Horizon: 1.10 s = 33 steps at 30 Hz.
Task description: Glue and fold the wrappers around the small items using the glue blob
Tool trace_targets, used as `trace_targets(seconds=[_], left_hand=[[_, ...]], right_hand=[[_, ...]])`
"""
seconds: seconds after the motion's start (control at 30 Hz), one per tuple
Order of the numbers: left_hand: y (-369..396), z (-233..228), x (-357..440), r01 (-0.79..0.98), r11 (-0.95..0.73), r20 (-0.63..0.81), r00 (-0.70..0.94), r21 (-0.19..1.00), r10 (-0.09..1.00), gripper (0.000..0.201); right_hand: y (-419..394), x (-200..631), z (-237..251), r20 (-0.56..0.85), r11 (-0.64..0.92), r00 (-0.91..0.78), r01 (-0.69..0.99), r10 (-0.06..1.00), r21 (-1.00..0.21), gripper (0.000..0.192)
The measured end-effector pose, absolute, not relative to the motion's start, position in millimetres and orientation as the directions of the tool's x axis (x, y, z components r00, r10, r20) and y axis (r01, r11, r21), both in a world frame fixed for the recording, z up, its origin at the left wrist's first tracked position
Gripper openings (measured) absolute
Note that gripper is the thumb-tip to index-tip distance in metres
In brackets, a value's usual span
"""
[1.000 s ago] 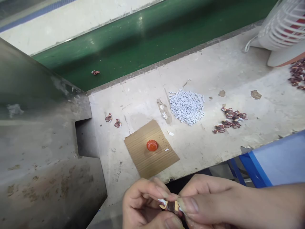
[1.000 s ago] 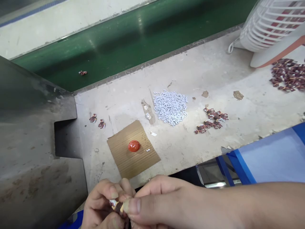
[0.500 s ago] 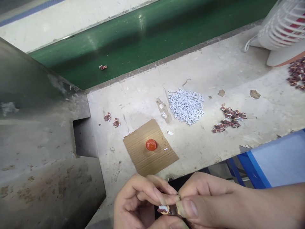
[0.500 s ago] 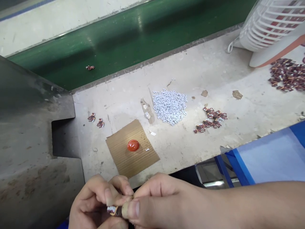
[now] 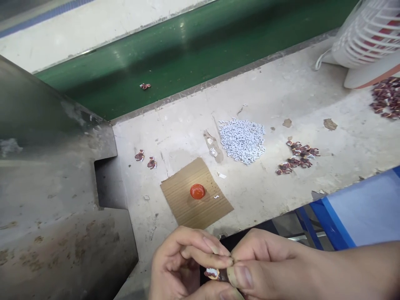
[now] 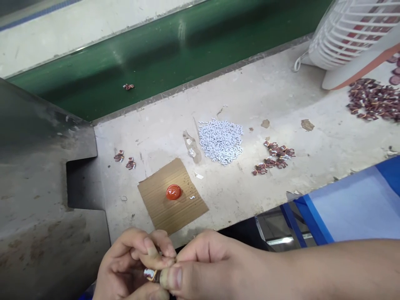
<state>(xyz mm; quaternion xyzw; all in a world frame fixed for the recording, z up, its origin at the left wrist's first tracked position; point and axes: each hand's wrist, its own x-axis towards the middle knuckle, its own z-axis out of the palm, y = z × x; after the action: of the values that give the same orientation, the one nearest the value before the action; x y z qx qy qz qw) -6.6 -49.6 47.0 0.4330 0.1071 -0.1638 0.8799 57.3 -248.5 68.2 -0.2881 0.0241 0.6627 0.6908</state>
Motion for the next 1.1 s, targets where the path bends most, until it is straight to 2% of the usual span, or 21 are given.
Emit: trace_targets(seconds=[0.07, 0.17, 0.33, 0.43, 0.5, 0.57, 0.63, 0.67, 0.77, 0.9, 1.03, 1.1], left_hand=[[-44.5, 41.4, -5.9, 0.363, 0.529, -0.273, 0.931, 0.767, -0.243, 0.048], [-40.5, 33.7, -6.8, 0.305, 0.496, -0.221, 0.95, 0.813, -0.221, 0.059], [-41.7, 27.8, -7.1, 0.268, 0.486, -0.202, 0.962, 0.832, -0.185, 0.058], [-50.4, 30.5, 0.0, 0.244, 0.521, -0.186, 0.969, 0.818, -0.162, 0.049], [-59.6, 32.5, 6.1, 0.163, 0.555, -0.139, 0.987, 0.816, -0.087, 0.04], [-68.5, 32.4, 10.6, 0.024, 0.578, -0.068, 0.996, 0.815, 0.054, 0.035], [-74.4, 29.7, 11.8, -0.078, 0.585, -0.022, 0.987, 0.808, 0.162, 0.034], [-75.9, 27.8, 11.3, -0.094, 0.588, -0.013, 0.985, 0.803, 0.175, 0.033], [-77.1, 23.7, 6.9, -0.03, 0.596, -0.056, 0.991, 0.802, 0.125, 0.034], [-81.6, 29.4, 2.6, -0.123, 0.611, -0.004, 0.979, 0.782, 0.202, 0.033], [-85.3, 37.6, 2.8, 0.002, 0.682, -0.149, 0.976, 0.732, 0.157, 0.031], [-84.4, 36.1, 3.3, -0.04, 0.681, -0.055, 0.991, 0.732, 0.118, 0.032]], right_hand=[[-248.6, 57.5, 66.5, -0.415, -0.053, 0.125, -0.919, 0.901, -0.391, 0.073], [-248.9, 55.7, 62.1, -0.439, -0.085, 0.143, -0.884, 0.887, -0.46, 0.069], [-246.2, 52.9, 61.5, -0.482, -0.072, 0.168, -0.895, 0.86, -0.44, 0.068], [-245.5, 57.9, 69.5, -0.479, -0.095, 0.193, -0.853, 0.856, -0.514, 0.071], [-247.1, 62.2, 74.9, -0.473, -0.119, 0.212, -0.808, 0.855, -0.578, 0.072], [-249.8, 64.8, 77.5, -0.464, -0.126, 0.226, -0.78, 0.857, -0.613, 0.072], [-252.8, 65.1, 76.9, -0.464, -0.128, 0.234, -0.771, 0.855, -0.624, 0.073], [-253.9, 64.5, 75.7, -0.464, -0.122, 0.233, -0.779, 0.855, -0.615, 0.073], [-254.6, 60.5, 71.6, -0.468, -0.087, 0.235, -0.818, 0.852, -0.569, 0.069], [-252.0, 52.8, 68.1, -0.477, -0.017, 0.275, -0.853, 0.835, -0.522, 0.064], [-250.3, 47.4, 66.3, -0.535, 0.004, 0.306, -0.87, 0.788, -0.493, 0.064], [-250.1, 46.1, 66.3, -0.54, -0.01, 0.282, -0.88, 0.793, -0.475, 0.065]])
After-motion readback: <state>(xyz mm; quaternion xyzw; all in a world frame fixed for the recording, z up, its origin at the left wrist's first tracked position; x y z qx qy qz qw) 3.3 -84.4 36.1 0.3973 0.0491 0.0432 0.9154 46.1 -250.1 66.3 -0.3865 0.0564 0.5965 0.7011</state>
